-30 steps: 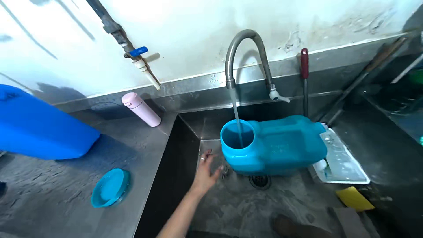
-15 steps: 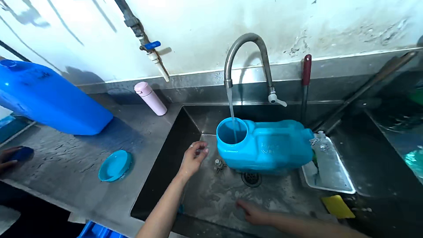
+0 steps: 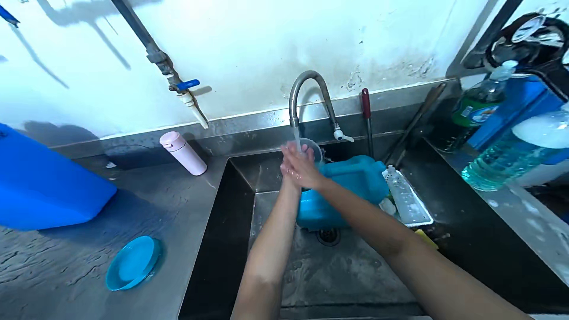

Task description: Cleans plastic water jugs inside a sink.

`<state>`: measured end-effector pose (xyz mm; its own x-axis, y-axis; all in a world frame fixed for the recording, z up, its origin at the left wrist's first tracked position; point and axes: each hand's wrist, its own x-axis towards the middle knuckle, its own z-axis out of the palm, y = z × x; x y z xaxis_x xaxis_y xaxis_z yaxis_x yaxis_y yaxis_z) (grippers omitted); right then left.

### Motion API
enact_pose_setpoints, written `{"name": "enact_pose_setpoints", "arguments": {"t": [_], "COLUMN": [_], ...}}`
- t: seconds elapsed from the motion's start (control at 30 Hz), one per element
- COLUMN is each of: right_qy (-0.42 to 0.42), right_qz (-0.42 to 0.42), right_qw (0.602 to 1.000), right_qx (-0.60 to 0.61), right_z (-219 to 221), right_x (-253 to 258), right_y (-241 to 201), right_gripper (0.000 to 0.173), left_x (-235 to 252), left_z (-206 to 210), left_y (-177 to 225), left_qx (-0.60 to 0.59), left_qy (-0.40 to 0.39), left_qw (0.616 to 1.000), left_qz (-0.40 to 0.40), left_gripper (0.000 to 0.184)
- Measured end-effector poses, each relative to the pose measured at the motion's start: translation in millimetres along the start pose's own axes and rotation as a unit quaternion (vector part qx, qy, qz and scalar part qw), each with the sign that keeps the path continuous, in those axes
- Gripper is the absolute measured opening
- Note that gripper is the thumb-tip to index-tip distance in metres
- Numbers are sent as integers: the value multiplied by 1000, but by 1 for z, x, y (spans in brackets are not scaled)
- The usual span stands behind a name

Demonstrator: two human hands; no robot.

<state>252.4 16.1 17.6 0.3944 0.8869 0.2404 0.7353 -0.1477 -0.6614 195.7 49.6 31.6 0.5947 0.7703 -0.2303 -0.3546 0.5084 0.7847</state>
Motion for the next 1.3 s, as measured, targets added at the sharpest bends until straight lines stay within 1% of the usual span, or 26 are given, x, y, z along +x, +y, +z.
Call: {"name": "enact_pose_setpoints", "arguments": {"t": [0.07,0.1,0.17,0.23,0.27,0.3,0.33,0.37,0.43,0.47,0.5,0.53,0.6,0.63,0.7,0.77,0.8,0.83,0.87,0.93,0.97,1.03,1.1,1.17,1.2,1.3], "right_qy": [41,22,-15,19,63,118,156,167,138,128,153,181,191,188,194,175,151,121,90,-17,-79,-136,-99,41,133,208], "right_qz": [41,64,106,180,216,239,235,209,63,-21,-87,-104,6,93,210,234,241,241,237,193,163,114,46,-41,-84,-4], "right_qw": [998,998,990,956,915,858,813,806,908,960,978,977,978,961,861,781,777,806,857,950,974,984,993,998,987,966], "right_qx": [7,18,93,232,335,439,510,528,391,250,112,32,82,181,421,552,562,526,448,246,134,-16,-43,5,40,155], "right_z": [-16,-25,-38,-42,-41,-37,-30,-19,5,12,16,12,-13,-24,-23,-7,1,6,4,-13,-27,-52,-68,-76,-74,-66], "right_x": [12,19,27,27,25,23,18,11,-11,-18,-21,-21,-15,-12,-10,-13,-12,-7,0,21,31,40,27,-10,-29,-64], "right_y": [18,25,30,24,13,2,-8,-15,-10,2,16,26,21,15,16,28,31,33,29,21,13,-9,-27,-23,-11,27], "right_gripper": [64,58,45,34,29,30,38,48,48,43,38,33,33,42,44,39,37,33,32,41,46,46,44,35,29,25], "left_x": [9,9,13,16,17,19,21,22,20,19,19,18,16,16,11,-2,-14,-24,-30,-32,-31,-23,-6,15,25,68], "left_z": [1,-3,-11,-15,-14,-9,-5,-4,-10,-14,-19,-22,-21,-19,-11,3,10,13,10,-8,-18,-28,-23,-5,5,28], "left_y": [-3,2,14,19,17,11,2,-4,1,10,16,17,14,11,11,34,49,60,65,61,52,28,8,3,11,40], "left_qx": [37,79,250,476,551,577,558,507,375,340,316,295,237,219,275,448,523,566,577,513,456,342,288,392,483,669], "left_qy": [6,2,44,47,3,-49,-93,-119,-58,-5,30,49,60,56,32,-39,-68,-73,-58,14,49,106,117,74,20,-153], "left_qw": [999,996,962,855,800,774,781,816,909,931,944,952,969,974,960,880,831,800,796,850,885,933,950,917,875,724], "left_qz": [31,42,101,200,237,255,264,251,174,133,92,63,27,7,44,155,180,185,174,121,87,29,-20,3,21,73], "left_gripper": [45,48,50,37,37,46,52,58,52,48,45,42,40,38,36,36,34,38,48,60,57,42,29,24,28,31]}}
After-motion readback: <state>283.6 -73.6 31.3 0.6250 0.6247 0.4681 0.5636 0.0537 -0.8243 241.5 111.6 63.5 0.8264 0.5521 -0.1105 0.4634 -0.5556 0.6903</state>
